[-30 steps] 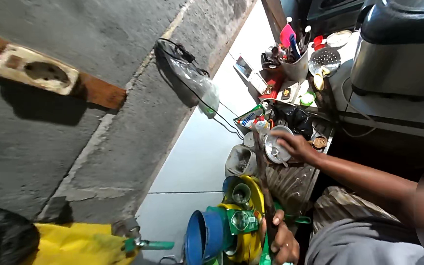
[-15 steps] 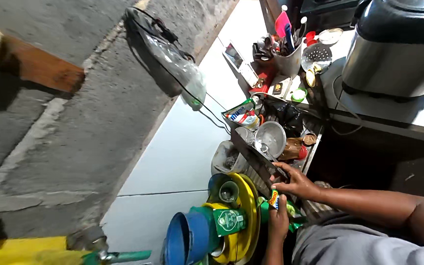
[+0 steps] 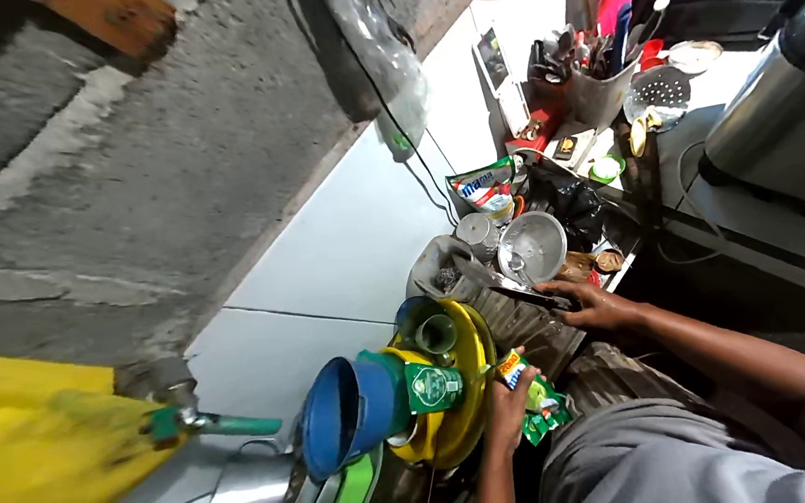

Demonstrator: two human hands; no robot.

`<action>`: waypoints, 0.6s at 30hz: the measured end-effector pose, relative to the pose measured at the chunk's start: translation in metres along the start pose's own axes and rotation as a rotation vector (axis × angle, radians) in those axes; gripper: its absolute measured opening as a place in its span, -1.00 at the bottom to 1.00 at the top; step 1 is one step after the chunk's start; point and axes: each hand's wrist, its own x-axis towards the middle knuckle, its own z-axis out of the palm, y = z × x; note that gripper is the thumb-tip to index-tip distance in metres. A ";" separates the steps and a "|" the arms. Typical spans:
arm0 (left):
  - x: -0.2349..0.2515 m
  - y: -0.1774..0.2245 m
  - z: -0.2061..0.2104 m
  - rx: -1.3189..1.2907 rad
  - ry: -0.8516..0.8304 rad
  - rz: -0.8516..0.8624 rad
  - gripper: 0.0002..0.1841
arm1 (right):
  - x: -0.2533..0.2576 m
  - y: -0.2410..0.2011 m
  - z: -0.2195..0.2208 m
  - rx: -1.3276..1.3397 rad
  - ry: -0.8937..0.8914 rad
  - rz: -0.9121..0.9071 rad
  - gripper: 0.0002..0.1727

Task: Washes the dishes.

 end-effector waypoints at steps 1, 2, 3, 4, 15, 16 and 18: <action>-0.003 0.001 -0.007 -0.032 0.039 0.007 -0.42 | -0.004 0.009 -0.007 -0.092 -0.045 0.020 -0.31; -0.007 0.004 -0.012 -0.055 0.074 0.016 -0.36 | -0.008 0.020 -0.011 -0.171 -0.085 0.052 -0.32; -0.011 0.007 -0.016 -0.083 0.103 0.016 -0.30 | -0.012 0.031 -0.014 -0.245 -0.121 0.094 -0.33; -0.015 0.012 -0.019 -0.120 0.133 0.011 -0.28 | -0.015 0.043 -0.017 -0.326 -0.153 0.132 -0.32; -0.003 0.055 -0.005 -0.350 0.299 0.065 -0.59 | 0.008 0.116 -0.027 -0.764 -0.274 0.175 -0.43; -0.001 0.058 -0.005 -0.349 0.315 0.077 -0.57 | 0.007 0.115 -0.026 -0.769 -0.260 0.169 -0.46; 0.003 0.064 -0.006 -0.314 0.363 0.085 -0.55 | 0.000 0.103 -0.023 -0.784 -0.220 0.170 -0.49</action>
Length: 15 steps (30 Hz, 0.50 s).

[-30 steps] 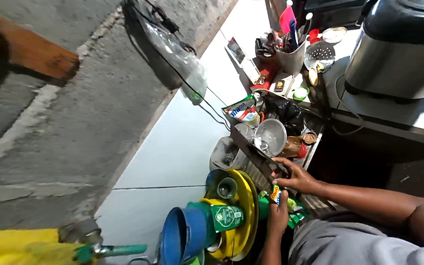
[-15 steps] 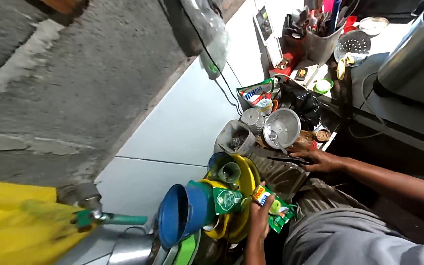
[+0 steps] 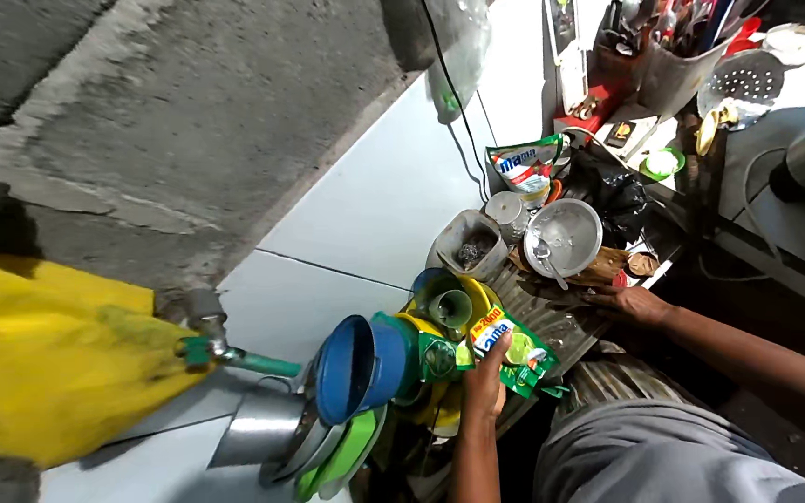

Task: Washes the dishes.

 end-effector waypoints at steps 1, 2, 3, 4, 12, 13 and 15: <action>0.002 0.003 0.001 0.022 0.022 0.007 -0.54 | -0.008 -0.009 -0.005 0.016 0.036 0.004 -0.50; 0.004 0.007 0.001 0.043 0.030 0.014 -0.55 | -0.018 -0.018 -0.008 0.055 0.100 -0.012 -0.50; 0.005 0.011 0.001 0.061 0.026 0.027 -0.56 | -0.029 -0.027 -0.011 0.122 0.195 -0.055 -0.50; 0.007 0.014 0.001 0.078 0.010 0.044 -0.57 | -0.039 -0.037 -0.015 0.213 0.284 -0.128 -0.50; 0.006 0.041 0.009 0.210 -0.097 0.120 -0.59 | -0.036 -0.131 -0.111 0.561 0.257 -0.697 -0.43; 0.004 0.045 0.010 0.226 -0.097 0.125 -0.59 | -0.032 -0.138 -0.118 0.512 0.244 -0.682 -0.48; -0.002 0.052 0.012 0.240 -0.092 0.132 -0.56 | -0.027 -0.150 -0.132 0.397 0.179 -0.591 -0.45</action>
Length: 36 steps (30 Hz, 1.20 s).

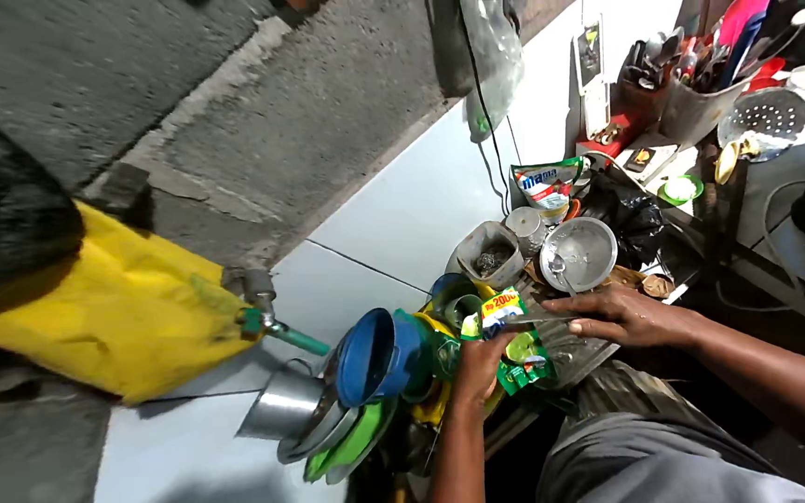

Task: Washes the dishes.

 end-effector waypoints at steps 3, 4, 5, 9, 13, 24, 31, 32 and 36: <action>-0.007 0.006 -0.001 -0.012 -0.006 0.012 -0.54 | 0.016 -0.012 -0.004 -0.044 -0.110 0.084 -0.37; -0.010 0.007 -0.001 -0.020 -0.010 0.016 -0.56 | 0.020 -0.016 -0.005 -0.031 -0.139 0.087 -0.38; -0.013 0.007 -0.001 -0.026 -0.010 0.017 -0.58 | 0.023 -0.018 -0.004 -0.017 -0.158 0.072 -0.40; -0.023 0.008 -0.006 -0.015 -0.007 0.012 -0.57 | 0.031 -0.019 0.002 -0.086 -0.178 -0.040 -0.39; -0.031 0.010 -0.012 0.073 0.009 -0.023 -0.55 | 0.032 -0.023 0.008 -0.297 -0.111 -0.136 -0.38; -0.043 0.019 -0.015 -0.104 -0.091 -0.002 -0.68 | 0.027 -0.027 -0.003 -0.330 -0.092 -0.296 -0.45; -0.045 0.027 -0.019 -0.056 -0.153 -0.124 -0.69 | 0.011 -0.014 -0.010 -0.309 -0.114 -0.266 -0.45; -0.046 0.027 -0.018 -0.056 -0.161 -0.124 -0.71 | 0.011 -0.016 -0.010 -0.316 -0.128 -0.252 -0.43; -0.044 0.019 -0.016 -0.101 -0.207 -0.057 -0.69 | 0.023 -0.033 -0.004 -0.314 -0.156 -0.273 -0.41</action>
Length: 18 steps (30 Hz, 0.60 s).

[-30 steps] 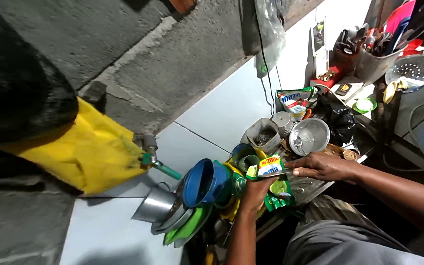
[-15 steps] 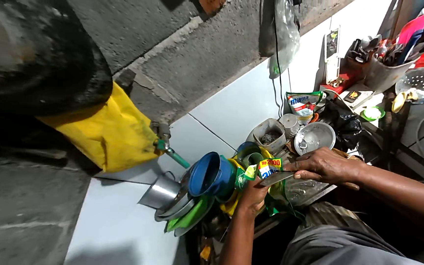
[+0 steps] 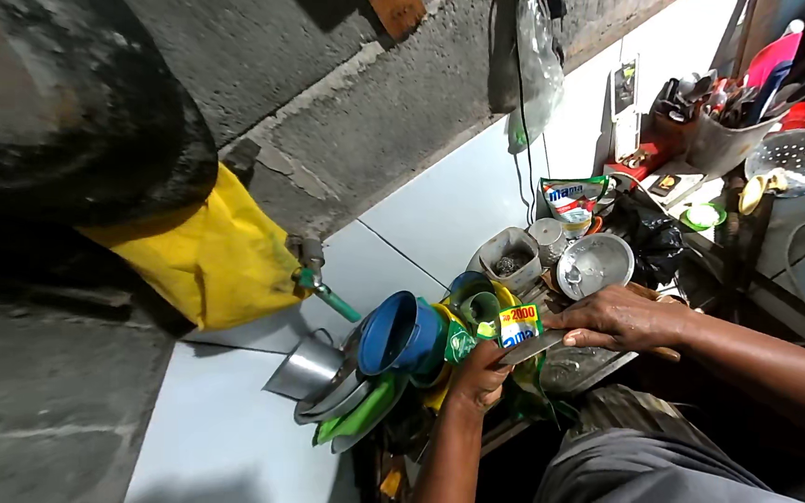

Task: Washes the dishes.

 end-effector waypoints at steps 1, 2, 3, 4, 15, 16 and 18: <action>0.002 -0.001 0.000 -0.001 -0.008 -0.001 -0.69 | 0.005 -0.002 0.001 -0.004 -0.004 -0.007 -0.40; 0.003 -0.002 -0.001 0.003 -0.006 -0.007 -0.70 | 0.009 -0.002 0.001 -0.010 -0.013 -0.011 -0.39; 0.004 -0.002 -0.002 0.001 0.008 -0.013 -0.71 | 0.011 -0.002 0.001 -0.012 -0.012 -0.017 -0.39; 0.004 -0.003 -0.004 -0.002 0.021 -0.016 -0.73 | 0.011 0.001 0.001 -0.015 -0.001 -0.028 -0.40; 0.011 -0.001 0.002 0.007 -0.034 -0.036 -0.75 | 0.012 0.011 0.006 0.039 -0.026 0.012 -0.39; 0.011 0.001 0.002 0.018 -0.014 -0.041 -0.75 | 0.012 0.015 0.007 0.019 -0.005 -0.005 -0.40; 0.009 0.006 0.002 0.047 0.027 -0.063 -0.74 | 0.010 0.024 0.010 -0.035 0.054 -0.035 -0.43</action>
